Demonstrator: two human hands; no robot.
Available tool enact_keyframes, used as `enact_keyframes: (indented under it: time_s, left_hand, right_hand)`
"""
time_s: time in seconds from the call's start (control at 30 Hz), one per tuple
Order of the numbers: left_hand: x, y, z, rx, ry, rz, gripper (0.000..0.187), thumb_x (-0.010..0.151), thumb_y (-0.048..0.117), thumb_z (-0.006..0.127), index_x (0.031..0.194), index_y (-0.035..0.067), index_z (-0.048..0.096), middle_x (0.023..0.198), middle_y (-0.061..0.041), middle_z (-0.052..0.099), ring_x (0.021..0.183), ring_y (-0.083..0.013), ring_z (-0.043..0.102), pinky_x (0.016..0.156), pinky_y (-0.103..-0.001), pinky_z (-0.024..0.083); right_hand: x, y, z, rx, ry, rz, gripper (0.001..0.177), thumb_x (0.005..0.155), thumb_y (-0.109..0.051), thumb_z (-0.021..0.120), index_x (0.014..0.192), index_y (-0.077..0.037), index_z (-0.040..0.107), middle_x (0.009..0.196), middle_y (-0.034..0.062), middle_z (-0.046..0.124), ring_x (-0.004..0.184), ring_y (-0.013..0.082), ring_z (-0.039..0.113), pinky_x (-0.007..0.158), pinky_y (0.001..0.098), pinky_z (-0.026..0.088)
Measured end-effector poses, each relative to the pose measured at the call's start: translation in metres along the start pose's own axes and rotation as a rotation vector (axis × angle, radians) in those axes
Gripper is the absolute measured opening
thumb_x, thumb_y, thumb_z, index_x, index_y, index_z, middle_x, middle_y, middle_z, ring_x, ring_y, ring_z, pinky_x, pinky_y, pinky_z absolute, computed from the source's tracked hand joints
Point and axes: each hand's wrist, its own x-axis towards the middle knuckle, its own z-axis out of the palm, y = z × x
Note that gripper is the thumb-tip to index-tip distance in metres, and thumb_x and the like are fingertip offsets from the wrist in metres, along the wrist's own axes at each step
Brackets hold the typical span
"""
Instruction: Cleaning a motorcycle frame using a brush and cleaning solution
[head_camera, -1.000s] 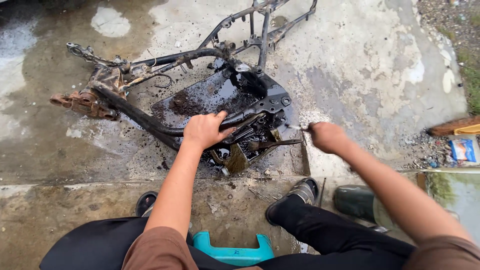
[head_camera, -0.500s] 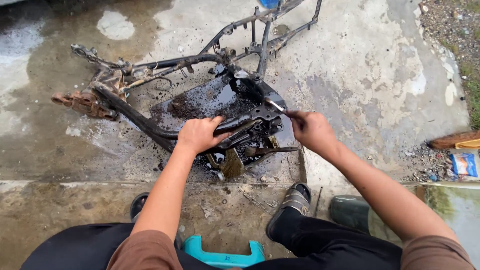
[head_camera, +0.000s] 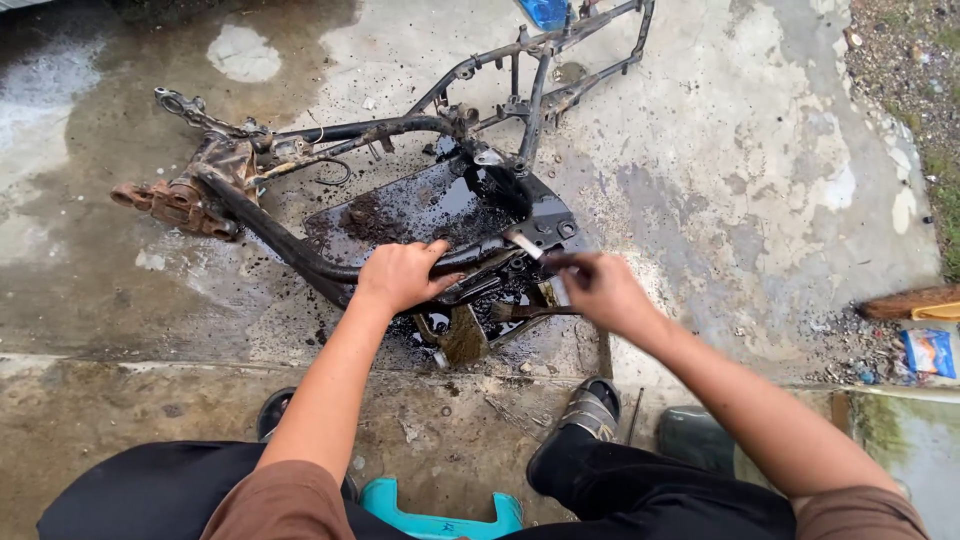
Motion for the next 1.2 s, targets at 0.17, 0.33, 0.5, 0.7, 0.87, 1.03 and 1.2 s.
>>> enact_keyframes:
  time_s: [0.17,0.33,0.5,0.7,0.87,1.03,1.2]
  left_hand:
    - [0.003,0.000,-0.003,0.002,-0.001,-0.002,0.055,0.092,0.068,0.049,0.128,0.028,0.056,0.097,-0.008,0.075,0.086,-0.0374,0.076,0.080,-0.049,0.060]
    - [0.003,0.002,-0.004,0.008,0.001,0.001,0.055,0.093,0.069,0.048,0.127,0.027,0.057,0.094,-0.008,0.074,0.084,-0.0370,0.076,0.079,-0.048,0.060]
    - [0.004,0.001,-0.002,0.002,-0.002,-0.002,0.057,0.092,0.072,0.046,0.127,0.027,0.057,0.094,-0.009,0.074,0.084,-0.0383,0.076,0.079,-0.049,0.060]
    - [0.004,0.000,0.001,0.009,-0.005,-0.001,0.055,0.092,0.069,0.050,0.127,0.027,0.058,0.094,-0.007,0.074,0.084,-0.0369,0.076,0.079,-0.048,0.059]
    - [0.004,0.000,0.000,-0.001,-0.024,-0.010,0.056,0.091,0.069,0.049,0.129,0.028,0.056,0.097,-0.009,0.074,0.087,-0.0386,0.075,0.081,-0.050,0.059]
    - [0.007,-0.004,-0.001,0.020,-0.021,-0.016,0.057,0.091,0.071,0.047,0.128,0.028,0.056,0.096,-0.008,0.075,0.086,-0.0373,0.076,0.081,-0.049,0.059]
    - [0.004,0.000,0.000,0.031,-0.011,-0.012,0.055,0.091,0.070,0.049,0.126,0.029,0.057,0.094,-0.006,0.075,0.085,-0.0346,0.076,0.079,-0.047,0.060]
  right_hand:
    - [0.023,0.043,0.011,-0.079,0.059,-0.033,0.027,0.091,-0.018,0.062,0.112,-0.017,0.080,0.097,0.0101,0.080,0.092,0.0366,0.075,0.085,0.0471,0.058]
    - [0.028,0.056,0.016,-0.082,0.040,-0.041,0.029,0.090,-0.024,0.062,0.114,-0.018,0.078,0.099,0.0126,0.078,0.094,0.0399,0.073,0.082,0.0535,0.058]
    - [0.003,0.016,0.004,-0.080,-0.005,-0.041,0.027,0.090,-0.020,0.062,0.110,-0.017,0.080,0.095,0.0141,0.080,0.087,0.0410,0.075,0.076,0.0493,0.058]
    - [0.004,0.056,0.005,0.015,0.098,-0.054,0.026,0.090,-0.019,0.064,0.110,-0.012,0.079,0.089,0.0165,0.079,0.087,0.0445,0.073,0.078,0.0496,0.057]
    - [0.001,0.082,0.004,-0.062,0.168,-0.068,0.023,0.089,-0.021,0.067,0.109,-0.020,0.079,0.072,0.0122,0.071,0.075,0.0359,0.068,0.072,0.0490,0.054]
    - [0.003,0.087,0.002,-0.147,0.256,-0.184,0.023,0.087,-0.019,0.069,0.107,-0.025,0.079,0.058,0.0156,0.064,0.064,0.0398,0.069,0.063,0.0497,0.051]
    - [-0.010,0.094,0.018,-0.059,0.118,-0.217,0.023,0.085,-0.013,0.066,0.103,-0.014,0.081,0.070,0.0167,0.076,0.068,0.0406,0.073,0.066,0.0496,0.056]
